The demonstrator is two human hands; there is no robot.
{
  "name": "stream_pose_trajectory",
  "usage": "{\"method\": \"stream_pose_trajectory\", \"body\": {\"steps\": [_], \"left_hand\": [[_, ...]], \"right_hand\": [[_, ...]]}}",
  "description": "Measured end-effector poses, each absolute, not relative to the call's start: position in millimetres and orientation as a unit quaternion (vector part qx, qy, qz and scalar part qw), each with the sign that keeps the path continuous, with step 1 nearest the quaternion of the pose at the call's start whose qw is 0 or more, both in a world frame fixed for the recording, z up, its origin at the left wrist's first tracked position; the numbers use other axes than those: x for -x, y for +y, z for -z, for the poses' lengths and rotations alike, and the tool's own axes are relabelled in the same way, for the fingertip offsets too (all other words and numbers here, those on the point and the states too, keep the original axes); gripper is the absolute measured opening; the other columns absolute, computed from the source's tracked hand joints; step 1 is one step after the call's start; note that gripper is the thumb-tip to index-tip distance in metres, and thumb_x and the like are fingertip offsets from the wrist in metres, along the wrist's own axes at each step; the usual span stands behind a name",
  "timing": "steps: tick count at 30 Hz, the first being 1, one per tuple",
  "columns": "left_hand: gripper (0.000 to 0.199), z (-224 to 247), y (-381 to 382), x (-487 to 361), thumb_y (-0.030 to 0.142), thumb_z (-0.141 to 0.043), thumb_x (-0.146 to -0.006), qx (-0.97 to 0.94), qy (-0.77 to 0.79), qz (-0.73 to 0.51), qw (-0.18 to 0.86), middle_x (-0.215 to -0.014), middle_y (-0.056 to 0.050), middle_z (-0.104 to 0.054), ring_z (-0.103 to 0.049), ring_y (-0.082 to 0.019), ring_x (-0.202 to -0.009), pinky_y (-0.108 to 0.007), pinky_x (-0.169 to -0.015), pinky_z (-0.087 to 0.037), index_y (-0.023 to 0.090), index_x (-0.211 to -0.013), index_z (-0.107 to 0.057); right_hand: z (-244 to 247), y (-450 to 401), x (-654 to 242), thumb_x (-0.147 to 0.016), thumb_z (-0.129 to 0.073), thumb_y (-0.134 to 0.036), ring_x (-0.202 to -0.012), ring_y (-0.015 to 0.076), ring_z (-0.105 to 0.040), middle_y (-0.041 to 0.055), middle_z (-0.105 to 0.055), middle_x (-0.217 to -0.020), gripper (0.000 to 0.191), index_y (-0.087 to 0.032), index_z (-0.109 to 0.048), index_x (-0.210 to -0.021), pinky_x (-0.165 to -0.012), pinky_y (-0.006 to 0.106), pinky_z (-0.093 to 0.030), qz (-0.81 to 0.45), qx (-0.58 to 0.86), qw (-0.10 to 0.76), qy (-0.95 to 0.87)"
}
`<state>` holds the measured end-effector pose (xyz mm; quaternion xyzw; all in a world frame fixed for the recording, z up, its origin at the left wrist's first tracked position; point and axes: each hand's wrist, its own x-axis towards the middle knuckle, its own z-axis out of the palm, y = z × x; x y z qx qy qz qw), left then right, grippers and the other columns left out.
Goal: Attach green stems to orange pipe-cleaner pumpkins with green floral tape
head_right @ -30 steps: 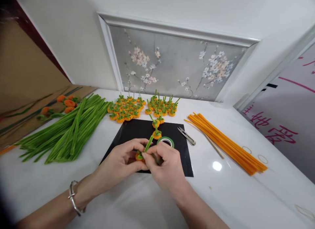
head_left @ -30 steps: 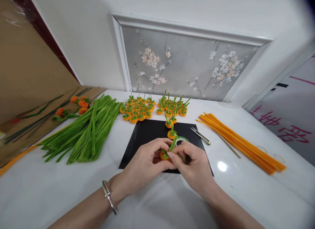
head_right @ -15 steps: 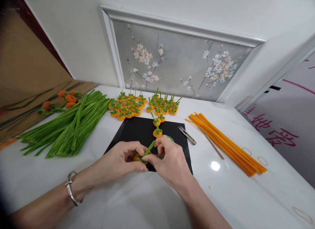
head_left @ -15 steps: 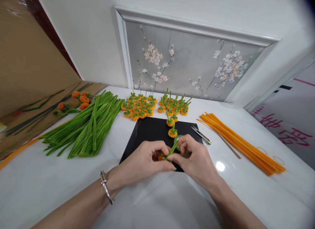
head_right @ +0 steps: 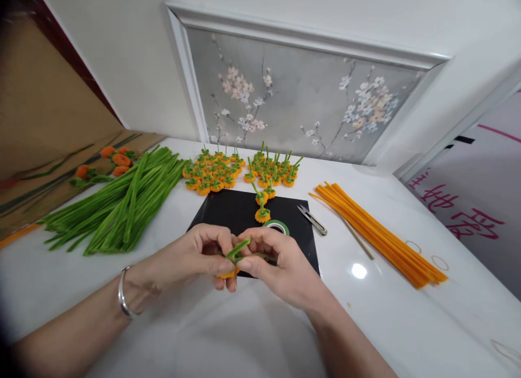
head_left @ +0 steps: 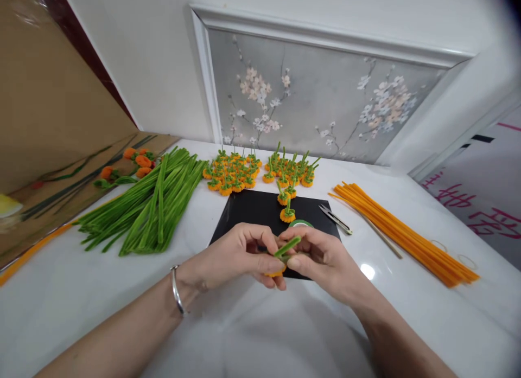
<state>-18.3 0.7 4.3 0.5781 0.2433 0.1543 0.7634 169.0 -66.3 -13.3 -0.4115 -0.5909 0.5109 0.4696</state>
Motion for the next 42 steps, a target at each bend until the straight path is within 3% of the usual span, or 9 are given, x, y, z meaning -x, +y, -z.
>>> {"method": "stream_pose_trajectory", "body": {"steps": [4, 7, 9, 11, 16, 20, 27, 35, 42], "left_hand": [[0.017, -2, 2, 15, 0.021, -0.073, -0.075, -0.566, 0.273, -0.173, 0.759, -0.081, -0.002, -0.068, -0.068, -0.013, -0.072, -0.022, -0.061, -0.050, 0.013, -0.070, -0.059], [0.013, 1, 5, 12, 0.017, -0.073, -0.074, -0.577, 0.276, -0.209, 0.740, -0.095, -0.003, -0.065, -0.060, -0.009, -0.072, -0.020, -0.063, -0.046, 0.012, -0.067, -0.063], [0.013, 2, 6, 11, 0.017, -0.073, -0.074, -0.586, 0.287, -0.221, 0.725, -0.086, -0.001, -0.064, -0.055, -0.006, -0.066, -0.019, -0.060, -0.043, 0.012, -0.066, -0.065], [0.014, 2, 7, 11, 0.019, -0.074, -0.072, -0.588, 0.307, -0.216, 0.716, -0.073, 0.001, -0.062, -0.050, -0.006, -0.060, -0.019, -0.057, -0.040, 0.012, -0.065, -0.066], [0.013, -4, 6, 13, 0.024, -0.076, -0.069, -0.593, 0.326, -0.189, 0.712, -0.068, 0.000, -0.061, -0.049, -0.008, -0.058, -0.020, -0.055, -0.038, 0.013, -0.068, -0.070], [0.016, -6, 5, 14, 0.029, -0.075, -0.070, -0.598, 0.333, -0.166, 0.710, -0.065, 0.000, -0.061, -0.046, -0.007, -0.055, -0.019, -0.052, -0.038, 0.014, -0.072, -0.072], [0.013, -2, 6, 14, 0.026, -0.068, -0.073, -0.674, 0.329, -0.134, 0.647, -0.069, 0.000, -0.061, -0.047, -0.009, -0.060, -0.020, -0.056, -0.037, 0.014, -0.075, -0.073], [0.013, -9, 4, 11, 0.026, -0.068, -0.073, -0.637, 0.340, -0.133, 0.679, -0.073, 0.000, -0.062, -0.054, -0.010, -0.064, -0.020, -0.057, -0.040, 0.014, -0.077, -0.064], [0.025, -8, 1, 12, 0.018, -0.068, -0.075, -0.586, 0.311, -0.119, 0.739, -0.077, 0.003, -0.059, -0.052, -0.008, -0.062, -0.017, -0.051, -0.034, 0.018, -0.091, -0.048]], "right_hand": [[13, -64, -170, -0.083, -0.062, -0.027, -0.064, 0.0123, -0.057, -0.0004, -0.060, -0.074, 0.015, -0.021, -0.065, -0.096, -0.058, 0.024, -0.046, -0.442, 0.458, 0.454, -0.624], [14, -61, -171, -0.083, -0.062, -0.025, -0.053, 0.0098, -0.042, -0.0039, -0.046, -0.060, 0.006, -0.020, -0.065, -0.083, -0.048, 0.022, -0.035, -0.349, 0.501, 0.444, -0.656], [16, -60, -172, -0.082, -0.061, -0.022, -0.054, 0.0100, -0.038, -0.0038, -0.042, -0.060, 0.007, -0.019, -0.064, -0.076, -0.047, 0.023, -0.031, -0.269, 0.527, 0.436, -0.678], [17, -60, -172, -0.083, -0.060, -0.021, -0.056, 0.0107, -0.040, -0.0028, -0.044, -0.063, 0.006, -0.020, -0.065, -0.082, -0.048, 0.023, -0.033, -0.224, 0.540, 0.433, -0.686], [20, -61, -173, -0.083, -0.060, -0.023, -0.060, 0.0110, -0.049, -0.0019, -0.051, -0.070, 0.019, -0.022, -0.064, -0.102, -0.053, 0.022, -0.042, -0.272, 0.541, 0.454, -0.653], [15, -62, -176, -0.081, -0.063, -0.023, -0.076, 0.0123, -0.059, 0.0033, -0.058, -0.098, 0.042, -0.024, -0.053, -0.122, -0.065, 0.025, -0.051, -0.403, 0.466, 0.452, -0.645], [22, -59, -174, -0.081, -0.063, -0.021, -0.069, 0.0126, -0.062, 0.0013, -0.066, -0.080, 0.016, -0.020, -0.062, -0.098, -0.060, 0.024, -0.049, -0.466, 0.461, 0.415, -0.631], [12, -62, -176, -0.085, -0.054, -0.011, -0.071, 0.0120, -0.061, 0.0006, -0.066, -0.085, 0.026, -0.023, -0.061, -0.107, -0.062, 0.023, -0.049, -0.367, 0.469, 0.393, -0.701], [12, -63, -177, -0.088, -0.049, -0.008, -0.076, 0.0133, -0.057, 0.0028, -0.063, -0.082, 0.022, -0.020, -0.067, -0.090, -0.069, 0.026, -0.047, -0.218, 0.419, 0.379, -0.795]]}}
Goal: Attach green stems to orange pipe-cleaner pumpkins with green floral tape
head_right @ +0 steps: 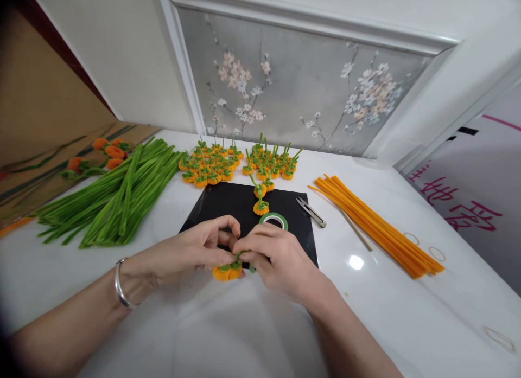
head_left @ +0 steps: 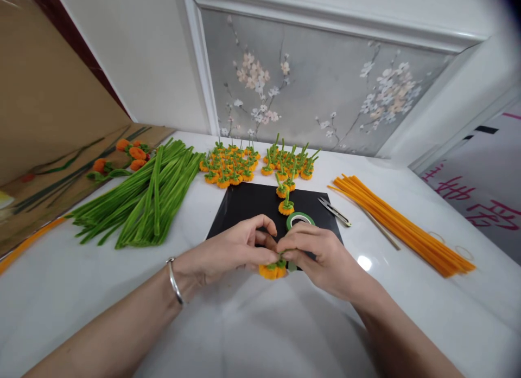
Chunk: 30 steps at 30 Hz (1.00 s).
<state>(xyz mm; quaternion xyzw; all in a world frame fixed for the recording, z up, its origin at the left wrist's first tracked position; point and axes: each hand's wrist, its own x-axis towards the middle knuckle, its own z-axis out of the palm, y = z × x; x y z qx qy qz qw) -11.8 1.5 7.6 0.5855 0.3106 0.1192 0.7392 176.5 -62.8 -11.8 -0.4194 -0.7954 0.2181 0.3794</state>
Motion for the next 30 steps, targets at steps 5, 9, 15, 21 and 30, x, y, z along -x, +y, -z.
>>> {"method": "stream_pose_trajectory", "body": {"steps": [5, 9, 15, 21, 30], "left_hand": [[0.025, -7, 0, 15, 0.025, -0.064, -0.082, -0.556, 0.290, -0.115, 0.770, -0.086, 0.000, -0.055, -0.058, -0.011, -0.076, -0.020, -0.061, -0.044, 0.019, -0.098, -0.047], [0.036, -8, -1, 16, 0.044, -0.061, -0.084, -0.609, 0.263, -0.124, 0.738, -0.101, -0.004, -0.051, -0.058, -0.016, -0.085, -0.030, -0.069, -0.052, 0.021, -0.106, -0.046], [0.052, 0, -8, 10, 0.022, -0.078, -0.068, -0.851, 0.258, -0.233, 0.394, -0.115, -0.005, -0.050, -0.051, -0.020, -0.103, -0.034, -0.088, -0.046, 0.023, -0.108, -0.047], [0.010, 5, -11, 7, 0.019, -0.052, -0.088, -0.833, 0.280, -0.248, 0.407, -0.097, -0.004, -0.056, -0.057, -0.016, -0.089, -0.030, -0.080, -0.050, 0.020, -0.098, -0.051], [0.033, -3, -5, 4, 0.053, -0.033, -0.095, -0.561, 0.338, -0.143, 0.742, -0.081, -0.002, -0.064, -0.069, -0.018, -0.072, -0.031, -0.066, -0.054, 0.025, -0.110, -0.039]], "right_hand": [[14, -64, -179, -0.087, -0.044, -0.005, -0.076, 0.0162, -0.055, 0.0043, -0.066, -0.084, 0.025, -0.019, -0.065, -0.088, -0.072, 0.032, -0.043, -0.100, 0.408, 0.369, -0.829], [13, -64, -178, -0.086, -0.047, -0.005, -0.076, 0.0174, -0.055, 0.0040, -0.067, -0.081, 0.022, -0.019, -0.064, -0.085, -0.071, 0.033, -0.040, -0.059, 0.449, 0.350, -0.820], [14, -64, -176, -0.085, -0.050, -0.009, -0.077, 0.0182, -0.057, 0.0045, -0.064, -0.080, 0.016, -0.019, -0.063, -0.083, -0.072, 0.032, -0.043, -0.080, 0.502, 0.358, -0.783], [13, -64, -175, -0.086, -0.050, -0.011, -0.077, 0.0183, -0.058, 0.0045, -0.063, -0.079, 0.015, -0.019, -0.062, -0.084, -0.069, 0.030, -0.045, -0.104, 0.526, 0.355, -0.766], [13, -65, -174, -0.086, -0.046, -0.008, -0.076, 0.0172, -0.057, 0.0040, -0.063, -0.077, 0.019, -0.018, -0.061, -0.081, -0.073, 0.031, -0.045, -0.092, 0.479, 0.378, -0.787]]}}
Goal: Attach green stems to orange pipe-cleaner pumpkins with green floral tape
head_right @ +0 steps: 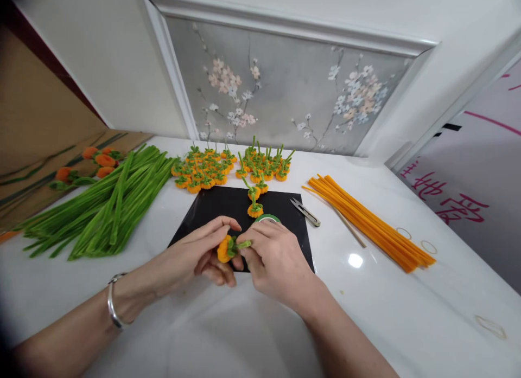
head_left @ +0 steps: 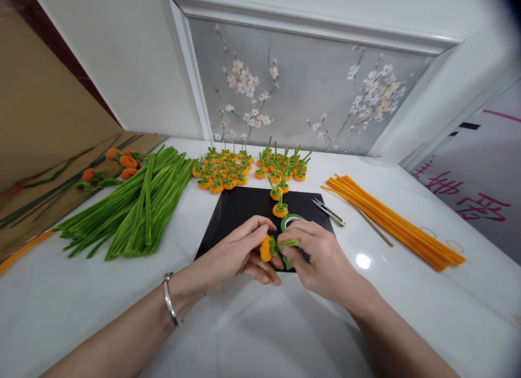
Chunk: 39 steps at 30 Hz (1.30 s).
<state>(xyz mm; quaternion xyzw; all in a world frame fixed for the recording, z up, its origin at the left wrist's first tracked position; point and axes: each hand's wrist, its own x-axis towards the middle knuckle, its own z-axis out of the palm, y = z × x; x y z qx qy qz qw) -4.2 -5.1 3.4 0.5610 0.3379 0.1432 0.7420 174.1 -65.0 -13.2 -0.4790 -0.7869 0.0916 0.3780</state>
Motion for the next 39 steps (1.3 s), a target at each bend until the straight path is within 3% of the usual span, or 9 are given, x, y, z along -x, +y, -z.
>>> {"method": "stream_pose_trajectory", "body": {"steps": [5, 9, 13, 17, 20, 24, 28, 31, 39], "left_hand": [[0.048, 1, -5, 8, 0.039, -0.072, -0.076, -0.800, 0.272, -0.282, 0.455, -0.124, -0.008, -0.051, -0.050, -0.023, -0.118, -0.036, -0.096, -0.045, 0.024, -0.114, -0.046], [0.030, 5, -7, 8, 0.013, -0.063, -0.081, -0.884, 0.230, -0.282, 0.293, -0.117, -0.006, -0.051, -0.052, -0.018, -0.109, -0.033, -0.095, -0.044, 0.022, -0.106, -0.050], [0.011, 5, -9, 7, 0.017, -0.050, -0.089, -0.841, 0.261, -0.242, 0.406, -0.098, -0.004, -0.056, -0.058, -0.014, -0.086, -0.029, -0.077, -0.051, 0.021, -0.099, -0.051], [0.016, -4, -9, 5, 0.029, -0.046, -0.093, -0.688, 0.276, -0.200, 0.641, -0.098, -0.002, -0.059, -0.066, -0.016, -0.084, -0.030, -0.076, -0.054, 0.024, -0.107, -0.042], [0.018, -10, -8, 5, 0.032, -0.042, -0.094, -0.606, 0.308, -0.147, 0.718, -0.085, 0.000, -0.063, -0.070, -0.016, -0.073, -0.026, -0.065, -0.053, 0.025, -0.110, -0.036], [0.024, -8, -7, 6, 0.043, -0.035, -0.095, -0.640, 0.334, -0.137, 0.678, -0.085, -0.002, -0.064, -0.069, -0.018, -0.075, -0.027, -0.063, -0.052, 0.024, -0.110, -0.039], [0.040, -2, -8, 7, 0.036, -0.070, -0.075, -0.800, 0.298, -0.243, 0.462, -0.114, -0.005, -0.056, -0.056, -0.022, -0.107, -0.032, -0.085, -0.049, 0.024, -0.107, -0.049], [0.027, 3, -9, 6, 0.022, -0.069, -0.074, -0.847, 0.296, -0.230, 0.378, -0.102, -0.002, -0.057, -0.055, -0.016, -0.088, -0.029, -0.075, -0.048, 0.021, -0.095, -0.053], [0.011, -1, -5, 6, 0.019, -0.058, -0.080, -0.742, 0.305, -0.185, 0.567, -0.095, -0.002, -0.058, -0.056, -0.012, -0.074, -0.025, -0.065, -0.047, 0.018, -0.089, -0.052]], "right_hand": [[14, -64, -174, -0.083, -0.050, -0.008, -0.077, 0.0175, -0.059, 0.0045, -0.065, -0.081, 0.015, -0.018, -0.062, -0.084, -0.069, 0.029, -0.046, -0.132, 0.502, 0.384, -0.764], [14, -64, -174, -0.082, -0.052, -0.009, -0.074, 0.0163, -0.059, 0.0036, -0.066, -0.080, 0.013, -0.018, -0.062, -0.080, -0.065, 0.028, -0.045, -0.167, 0.521, 0.390, -0.741], [13, -64, -174, -0.083, -0.053, -0.010, -0.071, 0.0152, -0.058, 0.0027, -0.065, -0.077, 0.013, -0.018, -0.063, -0.080, -0.064, 0.027, -0.044, -0.197, 0.521, 0.398, -0.729], [11, -65, -173, -0.085, -0.052, -0.010, -0.072, 0.0153, -0.056, 0.0026, -0.063, -0.075, 0.015, -0.018, -0.061, -0.076, -0.065, 0.027, -0.043, -0.204, 0.517, 0.391, -0.734], [11, -65, -172, -0.084, -0.051, -0.010, -0.072, 0.0150, -0.055, 0.0024, -0.061, -0.075, 0.015, -0.018, -0.060, -0.076, -0.065, 0.027, -0.042, -0.195, 0.508, 0.391, -0.743], [13, -65, -170, -0.083, -0.051, -0.010, -0.068, 0.0136, -0.052, 0.0013, -0.058, -0.071, 0.015, -0.018, -0.056, -0.071, -0.061, 0.025, -0.039, -0.189, 0.506, 0.378, -0.752], [17, -64, -169, -0.079, -0.053, -0.010, -0.063, 0.0117, -0.049, -0.0008, -0.055, -0.068, 0.015, -0.018, -0.051, -0.067, -0.057, 0.024, -0.035, -0.204, 0.529, 0.366, -0.738], [18, -64, -169, -0.078, -0.055, -0.011, -0.059, 0.0107, -0.047, -0.0022, -0.053, -0.065, 0.018, -0.018, -0.048, -0.064, -0.055, 0.024, -0.034, -0.218, 0.546, 0.358, -0.726], [16, -64, -171, -0.089, -0.050, -0.013, -0.070, 0.0137, -0.053, 0.0013, -0.059, -0.074, 0.017, -0.019, -0.058, -0.076, -0.062, 0.025, -0.039, -0.175, 0.517, 0.351, -0.761]]}}
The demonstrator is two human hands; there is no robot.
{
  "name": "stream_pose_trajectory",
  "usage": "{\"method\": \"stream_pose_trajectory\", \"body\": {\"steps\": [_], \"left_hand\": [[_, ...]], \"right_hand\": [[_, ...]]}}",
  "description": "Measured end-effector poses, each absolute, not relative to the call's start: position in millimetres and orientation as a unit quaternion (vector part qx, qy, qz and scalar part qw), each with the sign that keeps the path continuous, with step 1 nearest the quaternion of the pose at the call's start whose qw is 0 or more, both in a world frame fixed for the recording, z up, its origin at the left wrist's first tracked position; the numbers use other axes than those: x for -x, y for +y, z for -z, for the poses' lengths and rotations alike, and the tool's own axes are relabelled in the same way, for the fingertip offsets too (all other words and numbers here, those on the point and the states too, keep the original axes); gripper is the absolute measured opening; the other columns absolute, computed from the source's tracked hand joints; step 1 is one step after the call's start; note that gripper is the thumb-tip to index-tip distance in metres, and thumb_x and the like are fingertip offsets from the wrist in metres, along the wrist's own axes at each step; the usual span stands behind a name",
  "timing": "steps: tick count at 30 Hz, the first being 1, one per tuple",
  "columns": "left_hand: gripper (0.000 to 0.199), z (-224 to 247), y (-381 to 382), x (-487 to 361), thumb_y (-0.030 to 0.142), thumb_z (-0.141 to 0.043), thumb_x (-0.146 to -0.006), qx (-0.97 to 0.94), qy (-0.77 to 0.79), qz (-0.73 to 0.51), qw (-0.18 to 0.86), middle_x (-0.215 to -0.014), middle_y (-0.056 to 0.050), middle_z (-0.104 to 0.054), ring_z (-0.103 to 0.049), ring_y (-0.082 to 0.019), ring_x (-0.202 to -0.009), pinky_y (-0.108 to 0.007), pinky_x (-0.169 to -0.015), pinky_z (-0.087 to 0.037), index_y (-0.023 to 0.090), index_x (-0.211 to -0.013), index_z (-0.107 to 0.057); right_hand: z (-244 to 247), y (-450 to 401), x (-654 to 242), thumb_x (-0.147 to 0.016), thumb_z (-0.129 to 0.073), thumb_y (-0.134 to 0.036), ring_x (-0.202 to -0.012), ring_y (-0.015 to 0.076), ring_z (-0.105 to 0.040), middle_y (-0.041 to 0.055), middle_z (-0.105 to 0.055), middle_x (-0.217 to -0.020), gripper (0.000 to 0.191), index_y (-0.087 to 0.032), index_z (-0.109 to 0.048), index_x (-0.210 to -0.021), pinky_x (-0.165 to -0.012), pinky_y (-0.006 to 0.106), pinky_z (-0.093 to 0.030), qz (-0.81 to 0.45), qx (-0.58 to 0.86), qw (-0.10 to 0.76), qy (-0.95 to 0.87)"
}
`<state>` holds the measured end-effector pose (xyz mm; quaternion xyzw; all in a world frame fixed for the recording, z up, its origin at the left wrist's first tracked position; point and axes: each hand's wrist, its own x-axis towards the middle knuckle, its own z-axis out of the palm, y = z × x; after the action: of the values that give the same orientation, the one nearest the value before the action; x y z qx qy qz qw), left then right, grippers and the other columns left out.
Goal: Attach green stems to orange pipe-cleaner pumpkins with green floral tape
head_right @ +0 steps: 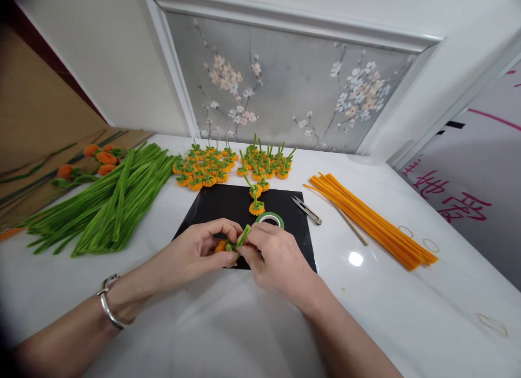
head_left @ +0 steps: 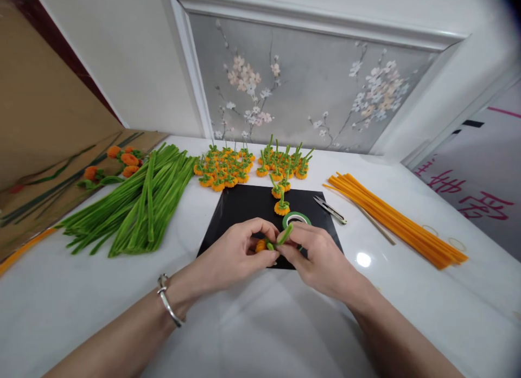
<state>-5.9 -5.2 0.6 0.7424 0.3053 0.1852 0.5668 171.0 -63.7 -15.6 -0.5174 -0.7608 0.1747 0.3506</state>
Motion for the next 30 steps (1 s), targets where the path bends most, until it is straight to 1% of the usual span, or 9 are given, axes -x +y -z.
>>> {"method": "stream_pose_trajectory", "body": {"steps": [3, 6, 10, 13, 16, 19, 23, 27, 30], "left_hand": [[0.006, -4, -4, 7, 0.018, -0.053, -0.082, -0.740, 0.301, -0.175, 0.575, -0.093, -0.003, -0.058, -0.056, -0.013, -0.075, -0.027, -0.066, -0.047, 0.017, -0.088, -0.053], [0.004, -7, -3, 8, 0.018, -0.051, -0.084, -0.753, 0.289, -0.170, 0.566, -0.091, -0.002, -0.058, -0.056, -0.013, -0.076, -0.027, -0.068, -0.047, 0.016, -0.086, -0.054], [0.010, -7, -3, 8, 0.025, -0.053, -0.085, -0.776, 0.297, -0.159, 0.534, -0.086, -0.001, -0.058, -0.052, -0.012, -0.069, -0.025, -0.061, -0.043, 0.016, -0.081, -0.054], [0.019, -2, -3, 7, 0.031, -0.065, -0.078, -0.783, 0.327, -0.163, 0.503, -0.074, 0.003, -0.053, -0.046, -0.010, -0.063, -0.023, -0.055, -0.038, 0.016, -0.075, -0.053], [0.020, 1, 0, 7, 0.027, -0.067, -0.075, -0.771, 0.317, -0.143, 0.534, -0.066, 0.004, -0.052, -0.047, -0.011, -0.062, -0.023, -0.056, -0.038, 0.016, -0.069, -0.052], [0.012, 1, 4, 10, 0.020, -0.065, -0.074, -0.753, 0.287, -0.108, 0.582, -0.071, 0.002, -0.059, -0.052, -0.012, -0.064, -0.025, -0.061, -0.041, 0.016, -0.067, -0.055], [0.011, -1, 9, 13, 0.017, -0.066, -0.072, -0.758, 0.283, -0.131, 0.573, -0.084, -0.001, -0.064, -0.057, -0.013, -0.072, -0.026, -0.068, -0.044, 0.015, -0.063, -0.060], [0.009, 0, 9, 14, 0.020, -0.070, -0.072, -0.758, 0.306, -0.185, 0.545, -0.088, -0.002, -0.062, -0.058, -0.014, -0.076, -0.027, -0.071, -0.047, 0.015, -0.065, -0.066], [0.009, -1, 9, 13, 0.021, -0.070, -0.073, -0.761, 0.323, -0.200, 0.526, -0.088, -0.002, -0.062, -0.058, -0.013, -0.075, -0.027, -0.072, -0.046, 0.015, -0.066, -0.068]], "right_hand": [[18, -63, -170, -0.090, -0.049, -0.013, -0.073, 0.0159, -0.054, 0.0033, -0.061, -0.076, 0.017, -0.018, -0.061, -0.079, -0.067, 0.028, -0.040, -0.088, 0.523, 0.326, -0.782], [19, -63, -169, -0.089, -0.049, -0.014, -0.072, 0.0168, -0.054, 0.0036, -0.062, -0.075, 0.017, -0.017, -0.060, -0.077, -0.067, 0.030, -0.037, -0.023, 0.532, 0.299, -0.792], [21, -64, -167, -0.087, -0.052, -0.014, -0.068, 0.0157, -0.054, 0.0023, -0.062, -0.071, 0.017, -0.018, -0.059, -0.072, -0.063, 0.030, -0.033, 0.011, 0.538, 0.290, -0.792], [20, -64, -167, -0.087, -0.053, -0.015, -0.068, 0.0153, -0.054, 0.0015, -0.062, -0.070, 0.016, -0.018, -0.060, -0.073, -0.064, 0.030, -0.033, -0.001, 0.534, 0.291, -0.794], [19, -63, -167, -0.088, -0.053, -0.015, -0.072, 0.0152, -0.055, 0.0014, -0.062, -0.073, 0.017, -0.019, -0.060, -0.074, -0.066, 0.028, -0.036, -0.066, 0.526, 0.278, -0.801], [17, -63, -169, -0.089, -0.049, -0.009, -0.079, 0.0153, -0.055, 0.0026, -0.062, -0.082, 0.017, -0.019, -0.061, -0.081, -0.069, 0.027, -0.041, -0.140, 0.495, 0.278, -0.811], [18, -63, -170, -0.091, -0.043, -0.008, -0.085, 0.0171, -0.055, 0.0060, -0.062, -0.090, 0.019, -0.018, -0.059, -0.087, -0.075, 0.029, -0.043, -0.149, 0.477, 0.293, -0.815], [20, -62, -168, -0.093, -0.042, -0.011, -0.075, 0.0158, -0.054, 0.0035, -0.061, -0.082, 0.017, -0.019, -0.056, -0.086, -0.070, 0.029, -0.042, -0.146, 0.500, 0.305, -0.797], [17, -62, -167, -0.092, -0.045, -0.012, -0.071, 0.0147, -0.055, 0.0011, -0.062, -0.080, 0.013, -0.020, -0.055, -0.091, -0.067, 0.027, -0.041, -0.168, 0.514, 0.325, -0.776]]}}
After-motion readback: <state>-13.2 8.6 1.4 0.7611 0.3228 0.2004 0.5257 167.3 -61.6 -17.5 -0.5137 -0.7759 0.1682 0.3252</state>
